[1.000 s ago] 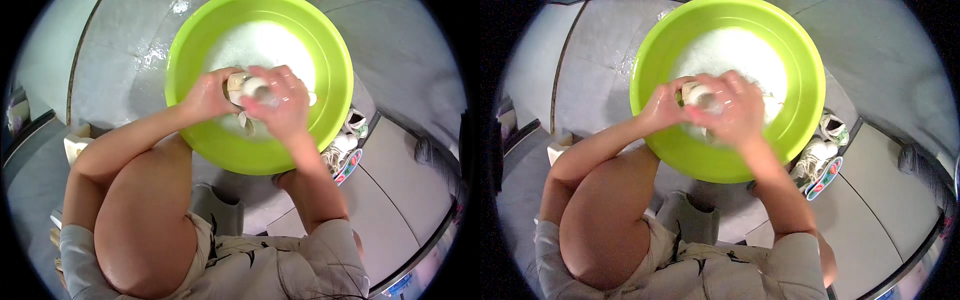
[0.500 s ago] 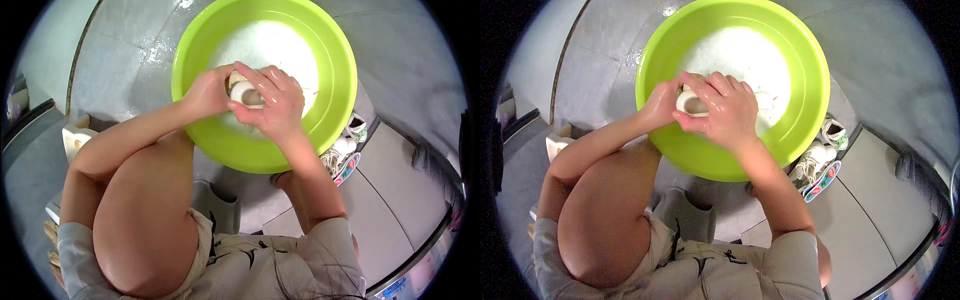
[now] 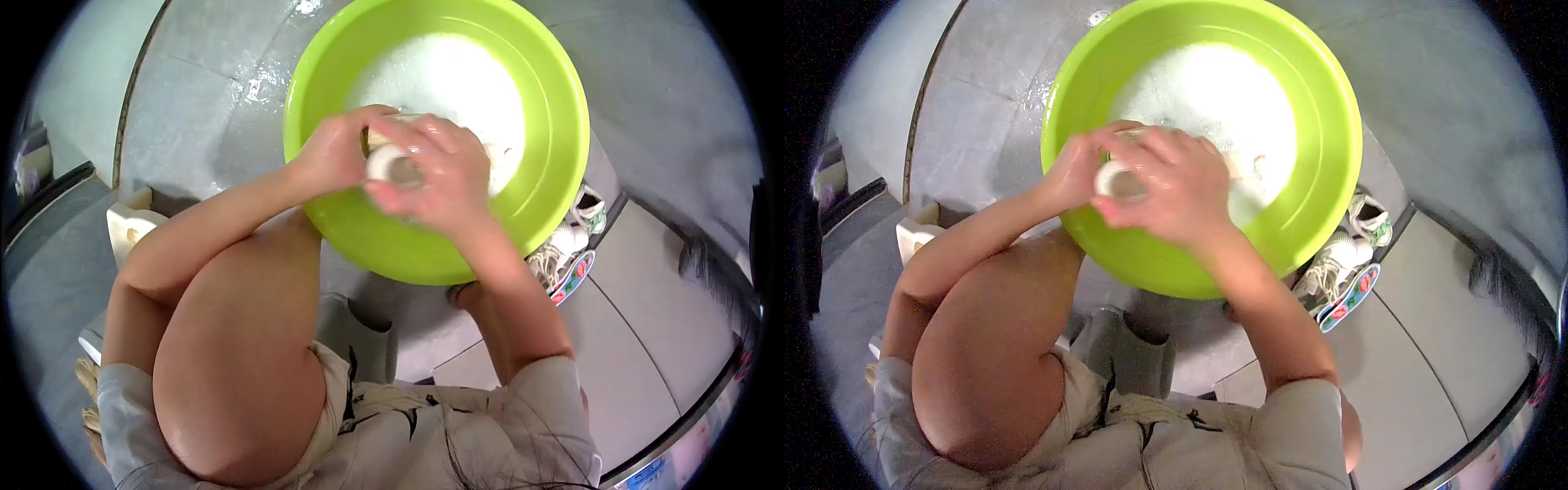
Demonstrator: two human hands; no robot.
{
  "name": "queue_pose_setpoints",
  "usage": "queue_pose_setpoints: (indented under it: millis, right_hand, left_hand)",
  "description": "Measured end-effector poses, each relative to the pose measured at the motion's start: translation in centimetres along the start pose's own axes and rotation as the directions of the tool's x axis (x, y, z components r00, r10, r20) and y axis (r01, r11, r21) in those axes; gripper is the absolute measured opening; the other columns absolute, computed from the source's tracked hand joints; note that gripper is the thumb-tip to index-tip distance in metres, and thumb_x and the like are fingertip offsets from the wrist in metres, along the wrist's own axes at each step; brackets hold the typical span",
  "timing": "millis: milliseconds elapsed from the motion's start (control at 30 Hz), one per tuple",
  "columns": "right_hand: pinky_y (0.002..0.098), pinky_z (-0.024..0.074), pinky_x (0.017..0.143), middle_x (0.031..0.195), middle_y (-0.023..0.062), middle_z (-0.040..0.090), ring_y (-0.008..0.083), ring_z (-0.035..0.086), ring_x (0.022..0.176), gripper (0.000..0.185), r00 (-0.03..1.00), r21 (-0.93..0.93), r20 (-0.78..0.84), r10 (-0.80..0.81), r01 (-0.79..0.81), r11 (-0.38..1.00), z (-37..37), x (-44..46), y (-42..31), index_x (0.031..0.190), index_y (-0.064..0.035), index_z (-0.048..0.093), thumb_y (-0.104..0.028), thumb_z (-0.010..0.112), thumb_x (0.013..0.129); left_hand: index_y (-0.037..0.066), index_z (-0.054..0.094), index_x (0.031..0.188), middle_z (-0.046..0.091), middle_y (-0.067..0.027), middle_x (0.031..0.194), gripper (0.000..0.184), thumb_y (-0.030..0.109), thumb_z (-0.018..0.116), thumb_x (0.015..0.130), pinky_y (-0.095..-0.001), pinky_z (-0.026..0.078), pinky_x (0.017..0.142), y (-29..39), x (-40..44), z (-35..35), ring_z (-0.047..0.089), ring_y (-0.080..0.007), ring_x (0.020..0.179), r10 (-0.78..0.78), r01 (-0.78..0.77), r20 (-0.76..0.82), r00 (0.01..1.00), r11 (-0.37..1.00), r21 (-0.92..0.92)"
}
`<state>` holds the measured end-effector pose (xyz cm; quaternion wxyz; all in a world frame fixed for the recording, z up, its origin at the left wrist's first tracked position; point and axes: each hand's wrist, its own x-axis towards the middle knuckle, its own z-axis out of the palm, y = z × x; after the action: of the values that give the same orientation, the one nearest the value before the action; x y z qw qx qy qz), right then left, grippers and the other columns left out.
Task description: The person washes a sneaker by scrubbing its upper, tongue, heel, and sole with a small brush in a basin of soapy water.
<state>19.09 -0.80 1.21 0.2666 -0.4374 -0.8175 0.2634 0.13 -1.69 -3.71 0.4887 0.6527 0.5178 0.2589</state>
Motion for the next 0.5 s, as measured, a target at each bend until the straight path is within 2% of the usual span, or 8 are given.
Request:
queue_pose_setpoints:
  millis: [33,167,200,267,300,367,433,500]
  right_hand:
    - [0.0359,0.0483,0.069,0.084,0.0013,0.058,0.0226,0.060,0.074,0.056,0.997,-0.052,-0.010,-0.073,0.072,0.996,0.1,0.6,-0.9,0.116,-0.0209,0.068,-0.038,0.077,0.063]
    - [0.0361,0.0477,0.071,0.086,0.0029,0.057,0.0226,0.059,0.078,0.054,0.950,-0.001,0.079,0.303,-0.304,0.953,-0.2,-2.4,4.4,0.119,-0.0203,0.067,-0.038,0.075,0.069]
    - [0.0326,0.0472,0.067,0.088,0.0039,0.056,0.0180,0.060,0.081,0.049,0.922,0.024,0.174,0.345,-0.354,0.935,0.1,-3.3,5.4,0.121,-0.0157,0.065,-0.035,0.074,0.077]
    - [0.0298,0.0468,0.067,0.092,0.0042,0.055,0.0158,0.059,0.085,0.048,0.897,0.408,0.060,0.438,-0.422,0.810,0.8,-3.1,6.6,0.124,-0.0114,0.064,-0.033,0.072,0.082]
    - [0.0283,0.0466,0.067,0.094,0.0043,0.054,0.0147,0.059,0.087,0.048,0.858,0.596,0.027,0.512,-0.425,0.681,1.6,-3.9,6.5,0.125,-0.0092,0.063,-0.031,0.071,0.084]
    - [0.0264,0.0457,0.068,0.097,0.0041,0.052,0.0129,0.057,0.089,0.043,0.866,0.753,0.047,0.498,-0.359,0.552,1.6,-3.2,5.4,0.114,-0.0042,0.059,-0.031,0.074,0.083]
    - [0.0272,0.0464,0.069,0.093,0.0047,0.053,0.0141,0.058,0.087,0.044,0.873,0.887,0.012,0.487,-0.234,0.399,4.2,-2.3,2.9,0.106,-0.0052,0.056,-0.032,0.078,0.079]
    - [0.0301,0.0489,0.068,0.086,0.0067,0.056,0.0178,0.060,0.080,0.049,0.958,0.642,-0.068,0.277,-0.170,0.748,5.4,-1.2,0.7,0.096,-0.0079,0.050,-0.036,0.083,0.074]
  left_hand:
    - [0.002,0.061,0.120,0.069,-0.0180,0.105,0.067,0.012,0.085,0.058,-0.0339,0.052,0.088,-0.2,0.1,-0.4,0.067,-0.0281,0.099,0.047,-0.049,0.035,0.998,0.998,0.035]
    - [0.001,0.057,0.124,0.065,-0.0168,0.117,0.072,0.013,0.086,0.059,-0.0351,0.047,0.098,-0.1,-0.7,-0.7,0.062,-0.0264,0.110,-0.175,0.175,0.011,0.985,0.982,-0.071]
    - [0.001,0.056,0.125,0.063,-0.0157,0.120,0.074,0.015,0.088,0.059,-0.0355,0.045,0.101,-0.3,-0.8,-1.1,0.061,-0.0245,0.113,-0.187,0.190,0.034,0.982,0.977,-0.101]
    - [0.000,0.047,0.133,0.059,-0.0148,0.124,0.085,0.014,0.089,0.060,-0.0365,0.041,0.106,-0.6,-1.0,-1.9,0.056,-0.0236,0.119,-0.153,0.160,0.108,0.982,0.985,-0.063]
    - [0.001,0.045,0.134,0.058,-0.0152,0.126,0.086,0.014,0.088,0.061,-0.0367,0.042,0.106,-0.6,-1.8,-2.4,0.055,-0.0244,0.120,-0.127,0.132,0.106,0.986,0.990,-0.043]
    - [0.002,0.040,0.137,0.055,-0.0161,0.129,0.087,0.013,0.086,0.063,-0.0371,0.042,0.105,0.0,-2.0,-3.4,0.053,-0.0261,0.122,-0.043,0.044,0.076,0.996,0.999,-0.010]
    - [0.003,0.032,0.141,0.048,-0.0160,0.132,0.093,0.013,0.085,0.067,-0.0383,0.042,0.104,-0.1,-2.4,-3.5,0.050,-0.0276,0.123,0.014,-0.017,0.057,0.998,0.998,0.053]
    - [0.003,0.031,0.141,0.048,-0.0157,0.131,0.092,0.013,0.086,0.067,-0.0390,0.042,0.104,0.3,-2.7,-3.6,0.051,-0.0285,0.121,0.084,-0.084,0.024,0.996,0.995,0.044]
